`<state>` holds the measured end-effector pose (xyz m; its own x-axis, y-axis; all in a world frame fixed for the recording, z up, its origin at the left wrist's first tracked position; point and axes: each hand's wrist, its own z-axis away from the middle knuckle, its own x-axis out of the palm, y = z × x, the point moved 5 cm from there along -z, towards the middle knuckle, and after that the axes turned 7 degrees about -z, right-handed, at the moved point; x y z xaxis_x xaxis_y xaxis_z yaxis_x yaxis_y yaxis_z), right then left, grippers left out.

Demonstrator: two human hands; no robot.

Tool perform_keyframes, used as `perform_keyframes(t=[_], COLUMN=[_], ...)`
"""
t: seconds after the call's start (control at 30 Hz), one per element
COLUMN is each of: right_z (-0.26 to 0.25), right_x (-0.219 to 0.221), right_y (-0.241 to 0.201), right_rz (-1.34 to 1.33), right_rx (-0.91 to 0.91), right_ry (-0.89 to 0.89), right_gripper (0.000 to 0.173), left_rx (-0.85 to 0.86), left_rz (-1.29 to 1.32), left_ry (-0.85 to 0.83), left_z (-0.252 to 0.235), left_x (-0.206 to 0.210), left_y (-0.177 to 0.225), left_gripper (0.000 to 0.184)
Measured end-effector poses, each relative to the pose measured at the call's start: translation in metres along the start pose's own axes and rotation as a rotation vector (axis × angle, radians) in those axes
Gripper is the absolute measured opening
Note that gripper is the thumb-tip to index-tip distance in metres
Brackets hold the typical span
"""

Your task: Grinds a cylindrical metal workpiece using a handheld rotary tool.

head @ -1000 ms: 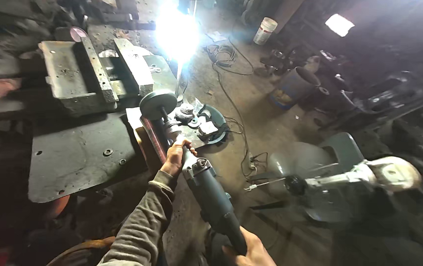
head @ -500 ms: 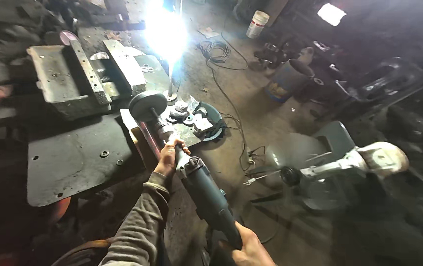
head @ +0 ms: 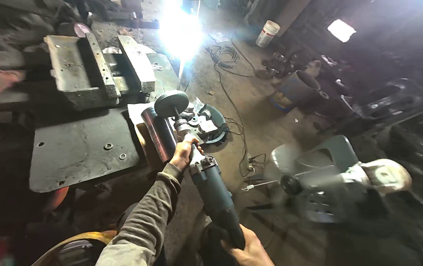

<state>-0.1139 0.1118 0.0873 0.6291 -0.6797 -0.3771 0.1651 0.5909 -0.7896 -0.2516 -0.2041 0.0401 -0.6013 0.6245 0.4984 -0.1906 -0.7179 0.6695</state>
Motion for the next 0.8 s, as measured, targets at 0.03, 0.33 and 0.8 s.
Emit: perform_keyframes(t=[0.03,0.33,0.8], right_z=[0.001,0.012,0.013], right_x=[0.001,0.009,0.006], right_y=[-0.002,-0.016,-0.011], right_rz=[0.028,0.240,0.232], right_rx=[-0.008,-0.010,0.004], right_ry=[0.005,-0.029,-0.018], right_gripper=[0.043,0.052,0.054], left_rx=[0.011,0.133,0.117], left_rz=[0.010,0.073,0.063], left_ry=[-0.013,-0.124,-0.127], left_z=[0.004,0.028,0.023], left_x=[-0.002,-0.036,-0.027], left_y=[0.002,0.013,0.007], left_gripper=[0.011,0.021,0.018])
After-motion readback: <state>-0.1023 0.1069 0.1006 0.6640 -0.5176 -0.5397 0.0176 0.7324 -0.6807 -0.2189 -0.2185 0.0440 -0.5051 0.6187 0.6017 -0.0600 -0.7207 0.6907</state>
